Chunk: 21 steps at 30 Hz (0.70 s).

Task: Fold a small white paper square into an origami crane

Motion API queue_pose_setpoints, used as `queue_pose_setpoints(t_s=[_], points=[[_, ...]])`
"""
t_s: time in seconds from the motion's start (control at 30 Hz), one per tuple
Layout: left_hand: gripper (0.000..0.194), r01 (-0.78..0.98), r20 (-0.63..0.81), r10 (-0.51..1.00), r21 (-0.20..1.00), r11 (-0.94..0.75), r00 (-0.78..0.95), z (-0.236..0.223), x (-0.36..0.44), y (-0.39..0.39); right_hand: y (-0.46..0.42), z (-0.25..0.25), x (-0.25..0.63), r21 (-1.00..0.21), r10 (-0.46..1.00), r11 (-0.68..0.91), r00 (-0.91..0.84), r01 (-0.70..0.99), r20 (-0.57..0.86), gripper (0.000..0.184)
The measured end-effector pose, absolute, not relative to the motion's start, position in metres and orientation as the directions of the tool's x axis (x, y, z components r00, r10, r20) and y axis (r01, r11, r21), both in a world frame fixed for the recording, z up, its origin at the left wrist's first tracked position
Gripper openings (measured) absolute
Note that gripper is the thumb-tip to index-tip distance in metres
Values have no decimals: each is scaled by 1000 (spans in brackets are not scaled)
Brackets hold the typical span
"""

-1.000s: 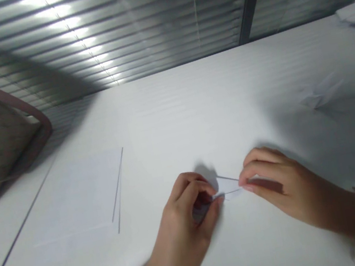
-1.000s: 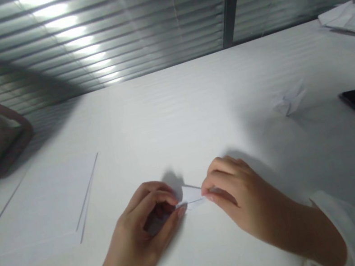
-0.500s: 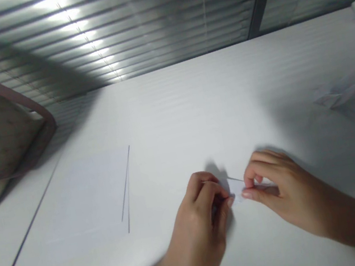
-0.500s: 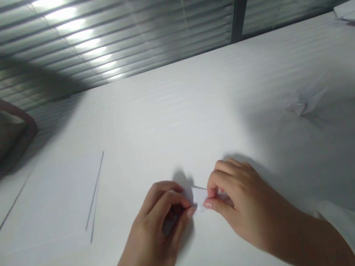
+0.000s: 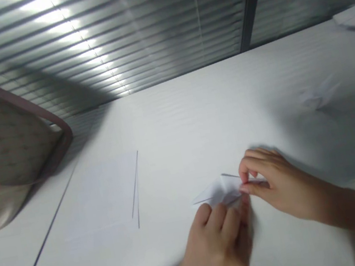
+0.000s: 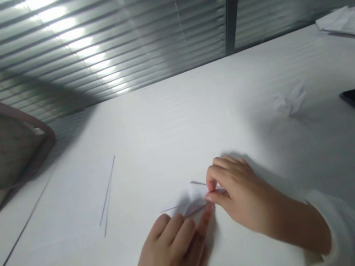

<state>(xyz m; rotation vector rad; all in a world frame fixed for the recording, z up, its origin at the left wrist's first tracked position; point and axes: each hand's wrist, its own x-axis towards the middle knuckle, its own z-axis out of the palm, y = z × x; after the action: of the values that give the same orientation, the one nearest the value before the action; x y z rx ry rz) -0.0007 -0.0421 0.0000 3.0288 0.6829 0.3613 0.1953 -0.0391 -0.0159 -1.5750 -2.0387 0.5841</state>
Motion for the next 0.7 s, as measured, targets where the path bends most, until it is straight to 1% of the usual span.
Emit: queue_pose_setpoints(t_s=[0.13, 0.27, 0.33, 0.5, 0.63, 0.7], points=[[44, 453, 211, 444, 8, -891, 871, -7, -2, -47, -39, -16, 196, -606, 971, 236, -209, 760, 116, 17], [53, 490, 134, 484, -8, -872, 865, -8, -4, -50, -39, -16, 196, -603, 967, 248, -225, 758, 115, 16], [55, 494, 117, 491, -1, -869, 863, -8, -5, -51, -39, -16, 196, -604, 966, 254, -229, 755, 119, 16], [55, 483, 133, 486, 54, -874, 864, -9, -9, -48, -39, -16, 197, -603, 965, 260, -231, 754, 128, 16], [50, 478, 154, 481, 55, -877, 863, -8, -10, -48, -39, -16, 197, -602, 965, 255, -237, 757, 111, 15], [54, 494, 128, 496, 52, -868, 859, -7, -9, -49, -39, -15, 197, -599, 968, 243, -230, 763, 100, 15]])
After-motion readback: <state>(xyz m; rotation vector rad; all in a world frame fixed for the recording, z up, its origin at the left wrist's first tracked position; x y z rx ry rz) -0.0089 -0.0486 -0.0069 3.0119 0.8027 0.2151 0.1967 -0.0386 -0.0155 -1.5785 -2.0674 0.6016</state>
